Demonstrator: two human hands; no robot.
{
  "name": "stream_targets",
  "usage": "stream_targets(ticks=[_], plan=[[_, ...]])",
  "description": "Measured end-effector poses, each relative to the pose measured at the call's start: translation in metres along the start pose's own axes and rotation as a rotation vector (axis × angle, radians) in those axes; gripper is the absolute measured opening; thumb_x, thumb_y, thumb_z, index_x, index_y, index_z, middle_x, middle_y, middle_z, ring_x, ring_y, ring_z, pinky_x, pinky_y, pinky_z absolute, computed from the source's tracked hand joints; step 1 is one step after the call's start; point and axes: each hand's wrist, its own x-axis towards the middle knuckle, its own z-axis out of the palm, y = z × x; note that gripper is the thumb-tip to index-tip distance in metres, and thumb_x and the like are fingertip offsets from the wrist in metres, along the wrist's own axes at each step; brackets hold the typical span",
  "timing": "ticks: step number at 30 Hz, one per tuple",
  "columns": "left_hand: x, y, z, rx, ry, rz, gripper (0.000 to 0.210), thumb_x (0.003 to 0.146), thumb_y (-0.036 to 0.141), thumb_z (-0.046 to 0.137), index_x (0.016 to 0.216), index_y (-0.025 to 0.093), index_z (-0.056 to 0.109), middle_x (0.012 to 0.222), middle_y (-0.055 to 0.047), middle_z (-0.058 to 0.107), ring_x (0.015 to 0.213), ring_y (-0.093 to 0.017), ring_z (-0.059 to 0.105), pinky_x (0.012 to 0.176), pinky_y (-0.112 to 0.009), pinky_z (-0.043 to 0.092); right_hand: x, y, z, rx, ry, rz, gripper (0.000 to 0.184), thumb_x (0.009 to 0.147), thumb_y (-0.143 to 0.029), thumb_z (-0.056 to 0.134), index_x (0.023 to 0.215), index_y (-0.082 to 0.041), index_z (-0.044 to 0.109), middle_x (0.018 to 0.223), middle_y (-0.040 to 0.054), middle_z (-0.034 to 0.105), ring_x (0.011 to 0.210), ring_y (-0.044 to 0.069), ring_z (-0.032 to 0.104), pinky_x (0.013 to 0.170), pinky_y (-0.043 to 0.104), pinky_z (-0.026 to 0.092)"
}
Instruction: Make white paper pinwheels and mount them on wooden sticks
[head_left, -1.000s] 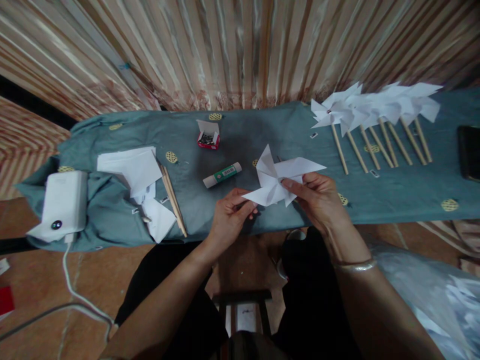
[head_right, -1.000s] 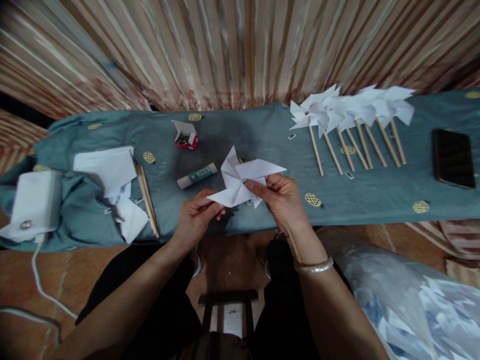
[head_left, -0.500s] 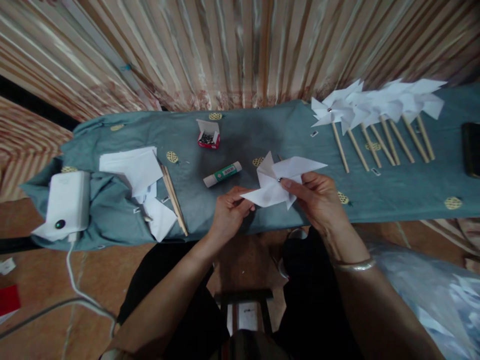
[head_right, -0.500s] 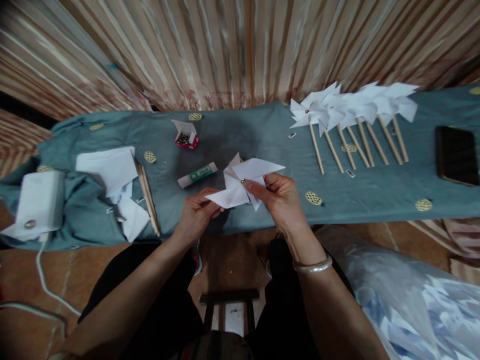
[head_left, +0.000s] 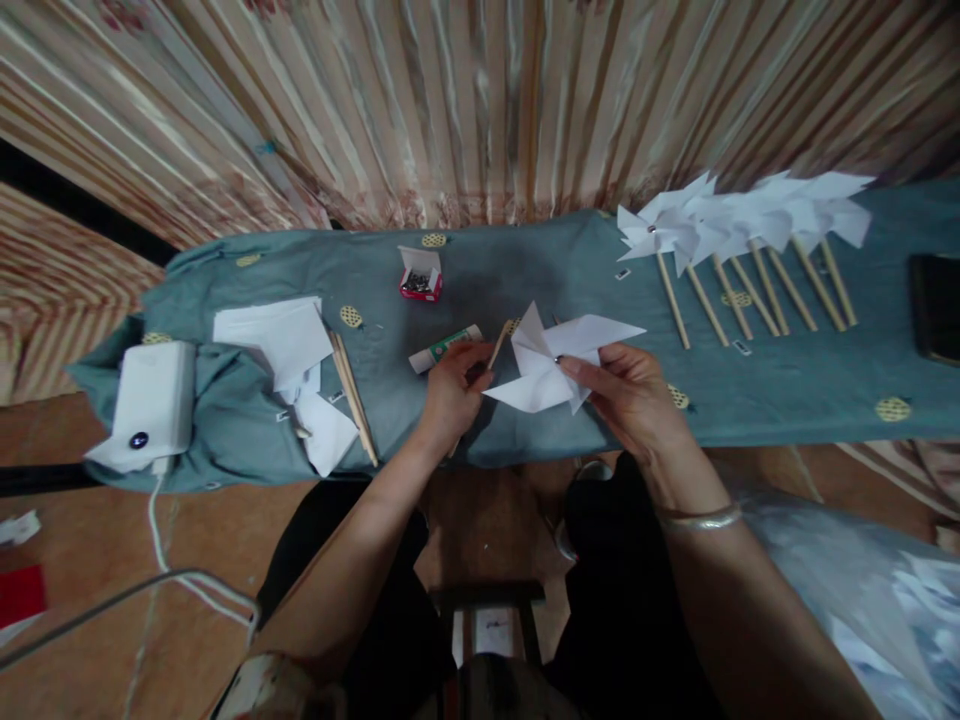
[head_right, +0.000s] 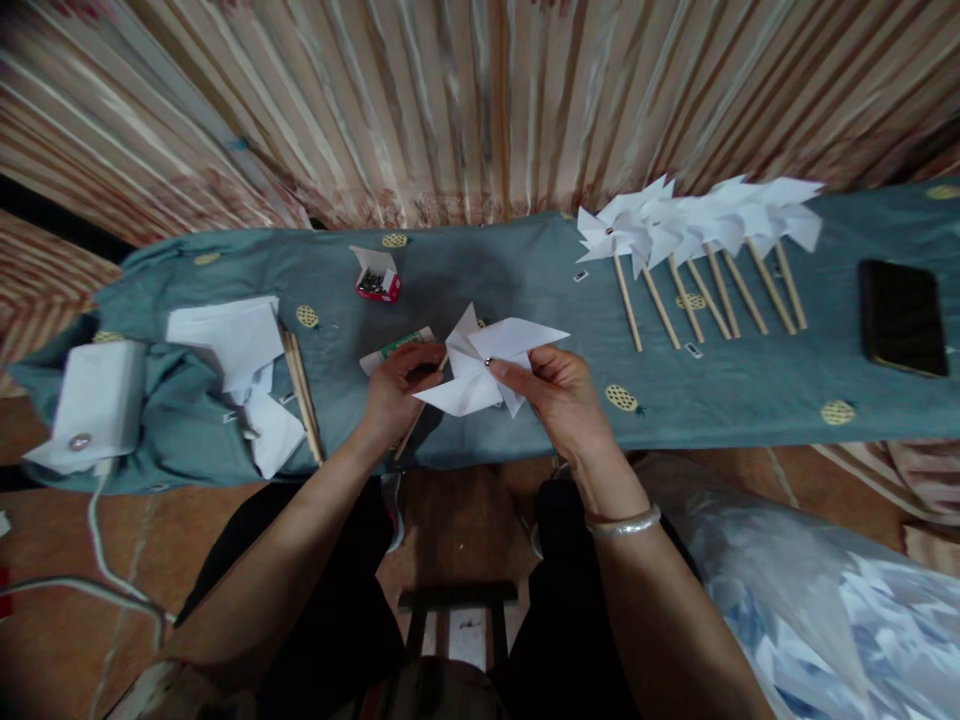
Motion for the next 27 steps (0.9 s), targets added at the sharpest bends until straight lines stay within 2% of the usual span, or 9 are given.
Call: stream_targets(ticks=[3,8,10,12,14,16,20,23,27], plan=[[-0.002,-0.001,0.0,0.071,-0.031,0.057,0.027,0.07,0.016,0.069,0.096,0.021,0.077,0.114,-0.011,0.067,0.104,-0.026,0.063,0.088,-0.038,0.052,0.001,0.002,0.0,0.005,-0.016,-0.019,0.026,0.055,-0.038,0.09,0.068,-0.023,0.073,0.069,-0.003,0.074,0.058,0.012,0.064,0.058,0.025,0.052],[-0.003,0.007,0.001,0.109,-0.037,0.062,0.023,0.067,0.017,0.072,0.089,0.017,0.076,0.11,-0.014,0.069,0.11,-0.028,0.061,0.099,-0.042,0.046,0.001,0.001,0.003,0.028,-0.033,-0.015,0.027,0.055,-0.037,0.09,0.071,-0.023,0.074,0.073,-0.0021,0.076,0.062,0.012,0.067,0.062,0.025,0.054],[-0.005,0.016,0.0,-0.031,-0.001,-0.034,0.021,0.068,0.026,0.074,0.087,0.017,0.076,0.106,-0.012,0.071,0.108,-0.027,0.062,0.097,-0.04,0.047,0.001,0.0,0.006,0.047,-0.041,-0.004,0.027,0.053,-0.036,0.091,0.069,-0.023,0.074,0.073,-0.0023,0.076,0.063,0.013,0.067,0.065,0.026,0.056],[-0.009,0.03,-0.001,-0.26,0.039,-0.192,0.03,0.071,0.041,0.074,0.087,0.016,0.074,0.097,-0.01,0.072,0.101,-0.025,0.064,0.089,-0.036,0.049,0.0,-0.001,0.008,0.072,-0.049,0.013,0.027,0.051,-0.034,0.092,0.065,-0.023,0.073,0.073,-0.0028,0.076,0.063,0.013,0.068,0.066,0.026,0.057],[-0.014,0.046,-0.001,-0.469,-0.031,-0.341,0.045,0.075,0.056,0.068,0.093,0.015,0.073,0.099,-0.011,0.073,0.098,-0.024,0.066,0.084,-0.034,0.05,-0.001,-0.001,0.01,0.078,-0.072,0.025,0.026,0.05,-0.033,0.092,0.065,-0.023,0.073,0.074,-0.0028,0.077,0.064,0.012,0.068,0.068,0.026,0.057],[-0.02,0.059,0.002,-0.569,-0.13,-0.413,0.054,0.074,0.064,0.066,0.09,0.014,0.073,0.096,-0.012,0.073,0.095,-0.025,0.066,0.079,-0.033,0.05,-0.001,0.0,0.011,0.06,-0.107,0.021,0.026,0.052,-0.035,0.091,0.069,-0.024,0.075,0.077,-0.0019,0.078,0.067,0.013,0.069,0.071,0.027,0.057],[-0.023,0.063,0.011,-0.6,-0.235,-0.428,0.045,0.062,0.05,0.082,0.085,0.012,0.074,0.081,-0.008,0.073,0.074,-0.019,0.065,0.071,-0.03,0.047,0.0,0.005,0.012,0.02,-0.126,0.022,0.027,0.054,-0.037,0.09,0.073,-0.024,0.076,0.077,-0.0013,0.078,0.067,0.014,0.07,0.072,0.029,0.057],[-0.02,0.053,0.016,-0.6,-0.206,-0.434,0.038,0.054,0.037,0.088,0.08,0.012,0.075,0.074,-0.004,0.073,0.065,-0.014,0.062,0.067,-0.028,0.045,0.003,0.009,0.01,0.001,-0.111,0.026,0.027,0.054,-0.034,0.09,0.074,-0.023,0.076,0.078,-0.0013,0.078,0.067,0.014,0.07,0.072,0.029,0.056],[-0.017,0.042,0.017,-0.626,-0.17,-0.436,0.035,0.05,0.034,0.09,0.074,0.013,0.075,0.073,-0.004,0.074,0.063,-0.013,0.061,0.065,-0.026,0.045,0.005,0.014,0.01,-0.021,-0.14,0.012,0.027,0.056,-0.034,0.09,0.077,-0.024,0.077,0.08,-0.0013,0.078,0.071,0.015,0.07,0.073,0.029,0.055]])
